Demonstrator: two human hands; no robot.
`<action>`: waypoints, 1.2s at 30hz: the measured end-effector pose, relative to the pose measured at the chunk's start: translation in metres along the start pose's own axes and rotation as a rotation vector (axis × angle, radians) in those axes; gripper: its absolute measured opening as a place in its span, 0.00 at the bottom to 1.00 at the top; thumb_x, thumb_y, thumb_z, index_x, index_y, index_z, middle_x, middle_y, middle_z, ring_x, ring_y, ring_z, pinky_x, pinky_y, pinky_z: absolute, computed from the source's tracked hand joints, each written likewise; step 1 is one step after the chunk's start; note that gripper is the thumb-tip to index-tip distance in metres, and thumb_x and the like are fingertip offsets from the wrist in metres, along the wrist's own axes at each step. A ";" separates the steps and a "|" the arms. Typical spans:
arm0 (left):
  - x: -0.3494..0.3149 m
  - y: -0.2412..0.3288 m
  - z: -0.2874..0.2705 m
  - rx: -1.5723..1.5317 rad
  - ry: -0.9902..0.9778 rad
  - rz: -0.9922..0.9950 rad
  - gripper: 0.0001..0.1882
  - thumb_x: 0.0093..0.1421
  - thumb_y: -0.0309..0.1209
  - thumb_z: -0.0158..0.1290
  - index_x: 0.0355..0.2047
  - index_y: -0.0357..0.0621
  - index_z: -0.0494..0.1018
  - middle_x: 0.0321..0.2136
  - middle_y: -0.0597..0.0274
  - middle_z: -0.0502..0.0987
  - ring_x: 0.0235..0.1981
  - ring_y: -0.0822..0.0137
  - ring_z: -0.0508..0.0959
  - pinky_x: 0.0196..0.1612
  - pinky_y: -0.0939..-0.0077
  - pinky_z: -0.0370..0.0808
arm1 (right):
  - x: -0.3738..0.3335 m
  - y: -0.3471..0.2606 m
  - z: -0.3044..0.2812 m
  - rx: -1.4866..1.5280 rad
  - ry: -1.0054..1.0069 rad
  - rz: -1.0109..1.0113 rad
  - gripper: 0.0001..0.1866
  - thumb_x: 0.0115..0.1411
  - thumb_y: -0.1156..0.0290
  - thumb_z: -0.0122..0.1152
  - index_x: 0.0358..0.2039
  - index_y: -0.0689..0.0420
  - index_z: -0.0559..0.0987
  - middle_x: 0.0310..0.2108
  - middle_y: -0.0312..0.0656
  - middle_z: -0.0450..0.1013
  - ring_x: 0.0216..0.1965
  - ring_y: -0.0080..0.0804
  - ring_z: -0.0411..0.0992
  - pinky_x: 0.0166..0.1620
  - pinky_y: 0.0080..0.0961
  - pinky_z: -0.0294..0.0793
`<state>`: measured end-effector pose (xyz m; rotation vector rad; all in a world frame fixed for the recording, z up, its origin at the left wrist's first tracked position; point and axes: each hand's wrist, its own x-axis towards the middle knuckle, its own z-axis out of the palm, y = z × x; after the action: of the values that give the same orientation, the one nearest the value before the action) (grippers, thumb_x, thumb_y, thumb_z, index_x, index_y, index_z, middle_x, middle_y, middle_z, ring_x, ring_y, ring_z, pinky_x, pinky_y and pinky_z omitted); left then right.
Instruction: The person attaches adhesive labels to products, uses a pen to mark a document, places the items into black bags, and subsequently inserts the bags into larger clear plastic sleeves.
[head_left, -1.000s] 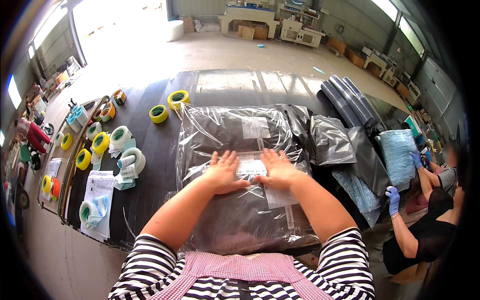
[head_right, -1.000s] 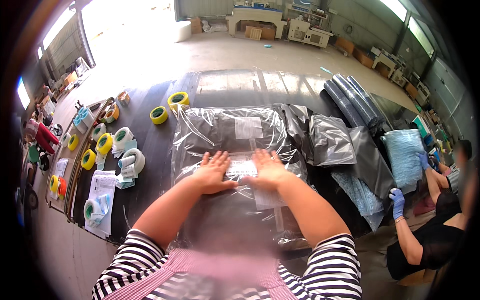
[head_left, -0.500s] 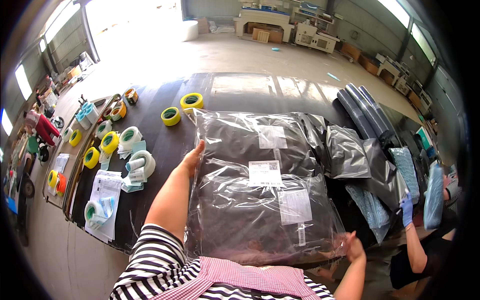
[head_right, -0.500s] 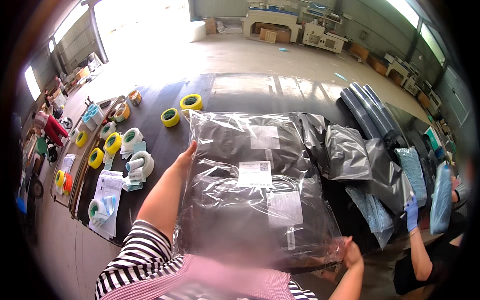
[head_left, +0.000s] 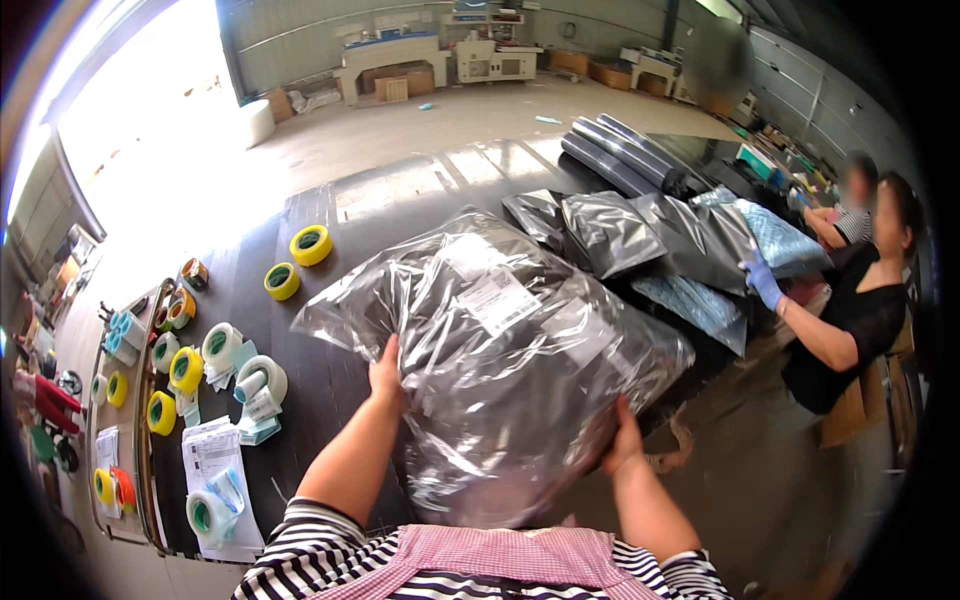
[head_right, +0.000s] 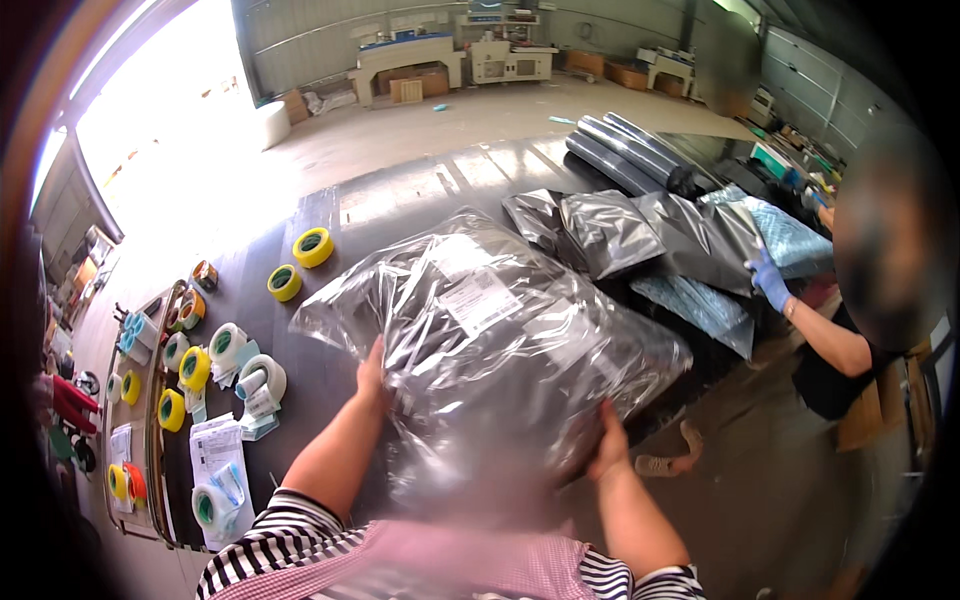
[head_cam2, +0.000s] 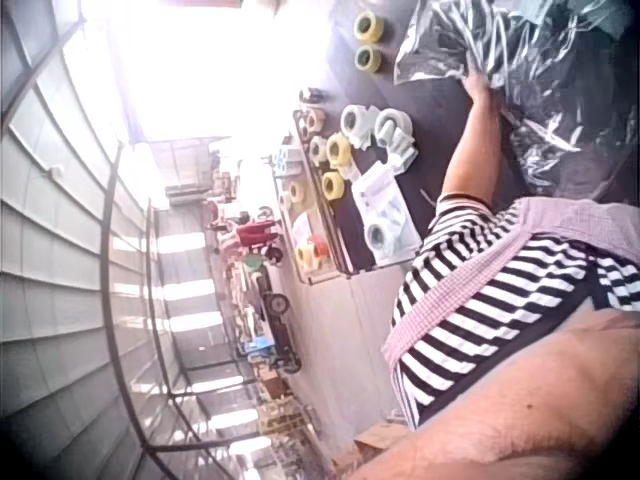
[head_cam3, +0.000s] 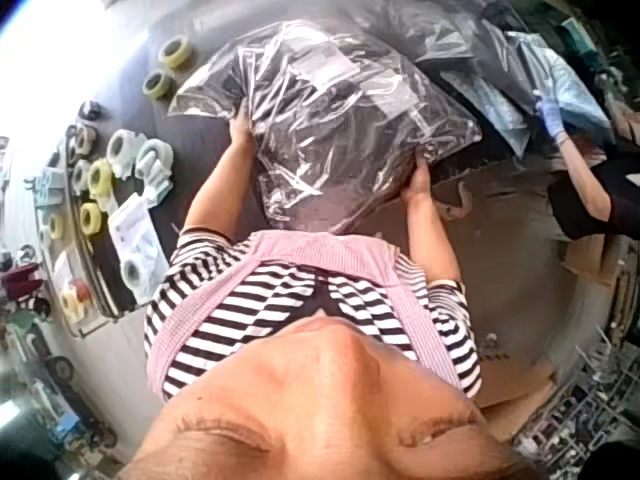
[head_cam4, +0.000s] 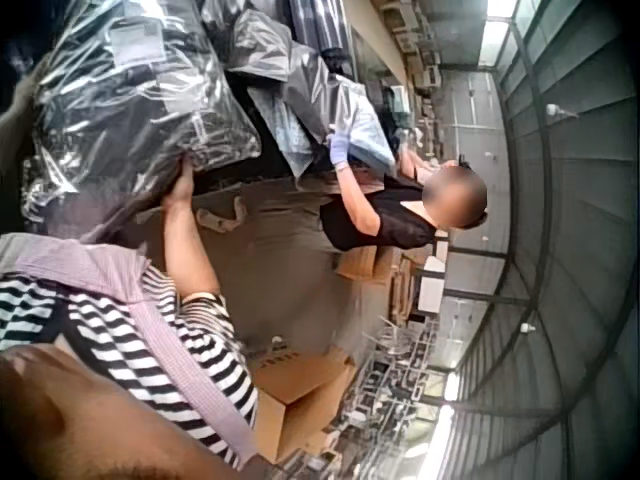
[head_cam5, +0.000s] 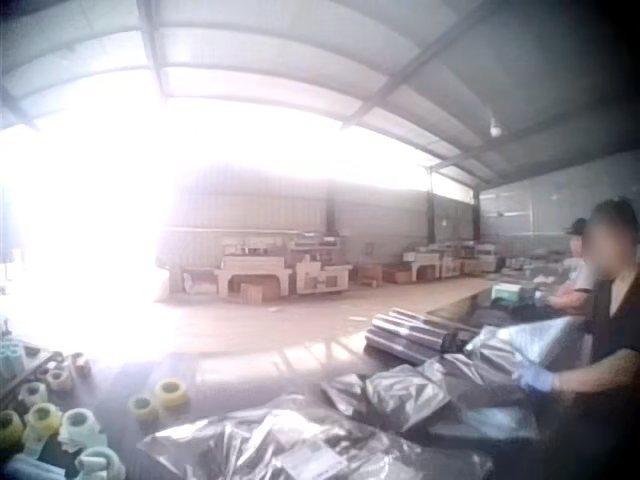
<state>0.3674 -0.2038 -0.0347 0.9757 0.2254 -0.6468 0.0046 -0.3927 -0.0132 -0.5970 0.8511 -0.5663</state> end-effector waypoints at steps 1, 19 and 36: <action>-0.037 0.000 -0.008 -0.010 -0.015 -0.028 0.26 0.65 0.43 0.58 0.56 0.35 0.72 0.47 0.53 0.79 0.45 0.57 0.80 0.48 0.58 0.78 | 0.021 -0.010 -0.027 -0.062 0.042 -0.055 0.37 0.62 0.38 0.59 0.61 0.52 0.72 0.60 0.38 0.72 0.61 0.41 0.67 0.65 0.42 0.63; -0.006 0.117 -0.112 1.321 0.154 0.552 0.34 0.66 0.56 0.50 0.52 0.32 0.72 0.43 0.48 0.78 0.41 0.58 0.78 0.45 0.59 0.76 | -0.044 -0.052 -0.147 -0.063 -0.200 0.203 0.37 0.62 0.42 0.61 0.61 0.57 0.74 0.59 0.43 0.74 0.59 0.38 0.72 0.64 0.40 0.68; 0.004 -0.070 0.089 1.465 -0.267 0.858 0.25 0.66 0.46 0.54 0.51 0.35 0.72 0.41 0.56 0.78 0.40 0.65 0.75 0.44 0.67 0.72 | -0.201 -0.036 -0.163 -0.033 -0.055 -0.342 0.38 0.53 0.49 0.74 0.57 0.62 0.75 0.49 0.44 0.77 0.49 0.35 0.74 0.54 0.33 0.71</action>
<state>0.3191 -0.3062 -0.0352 2.1503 -1.0220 -0.0221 -0.2438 -0.3249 0.0301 -0.7918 0.7111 -0.8432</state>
